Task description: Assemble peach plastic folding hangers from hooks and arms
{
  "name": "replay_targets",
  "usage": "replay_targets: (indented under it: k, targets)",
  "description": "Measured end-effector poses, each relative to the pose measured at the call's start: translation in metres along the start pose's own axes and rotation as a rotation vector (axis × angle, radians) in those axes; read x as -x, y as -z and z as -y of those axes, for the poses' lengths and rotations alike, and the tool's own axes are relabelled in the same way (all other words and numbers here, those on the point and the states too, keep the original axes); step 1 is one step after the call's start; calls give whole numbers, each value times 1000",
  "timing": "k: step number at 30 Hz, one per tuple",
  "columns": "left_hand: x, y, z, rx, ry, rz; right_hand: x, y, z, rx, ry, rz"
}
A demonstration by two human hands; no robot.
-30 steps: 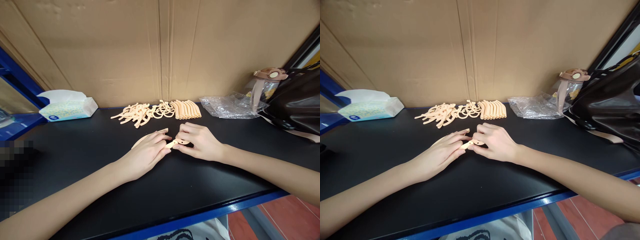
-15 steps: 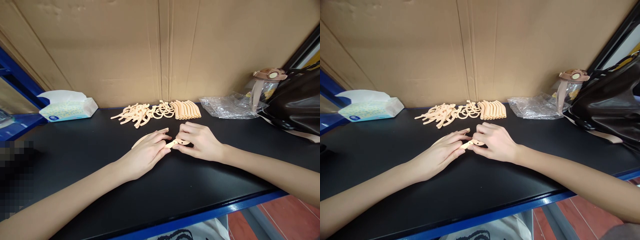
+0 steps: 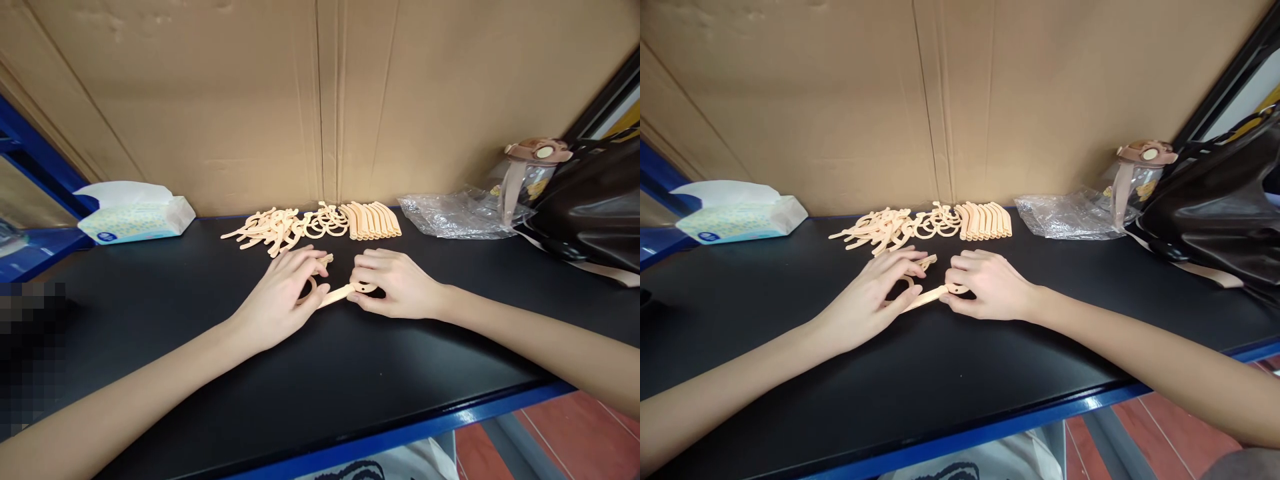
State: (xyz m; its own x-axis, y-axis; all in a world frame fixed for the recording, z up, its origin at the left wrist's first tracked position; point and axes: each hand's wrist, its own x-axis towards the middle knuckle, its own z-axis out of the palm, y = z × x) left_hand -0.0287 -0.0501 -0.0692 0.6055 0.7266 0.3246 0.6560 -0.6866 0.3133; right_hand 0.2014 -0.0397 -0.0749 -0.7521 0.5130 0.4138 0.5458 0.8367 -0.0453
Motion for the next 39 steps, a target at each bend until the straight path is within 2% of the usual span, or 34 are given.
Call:
replay_targets:
  k: [4, 10, 15, 19, 25, 28, 32, 39]
  targets:
    - [-2, -3, 9, 125, 137, -24, -2, 2, 2, 18, 12, 19]
    - [-6, -4, 14, 313, 177, -64, -2, 6, 3, -42, 56, 16]
    - [-5, -5, 21, 234, 230, -102, 0, 4, -1, -62, 28, 23]
    - [-6, -6, 32, 245, 265, -107, 0, 0, -5, -54, -50, -45]
    - [-10, -4, 44, 258, 224, -142, 1, -3, -7, -68, -127, -153]
    - [-12, 2, 48, 216, 189, -89, 1, -1, -5, -110, -171, -173]
    - [-13, 9, 48, 178, 163, 7, 1, -1, -6, -192, -145, -115]
    - [-14, 13, 44, 88, 135, 20, 1, -2, -7, -323, -50, -16]
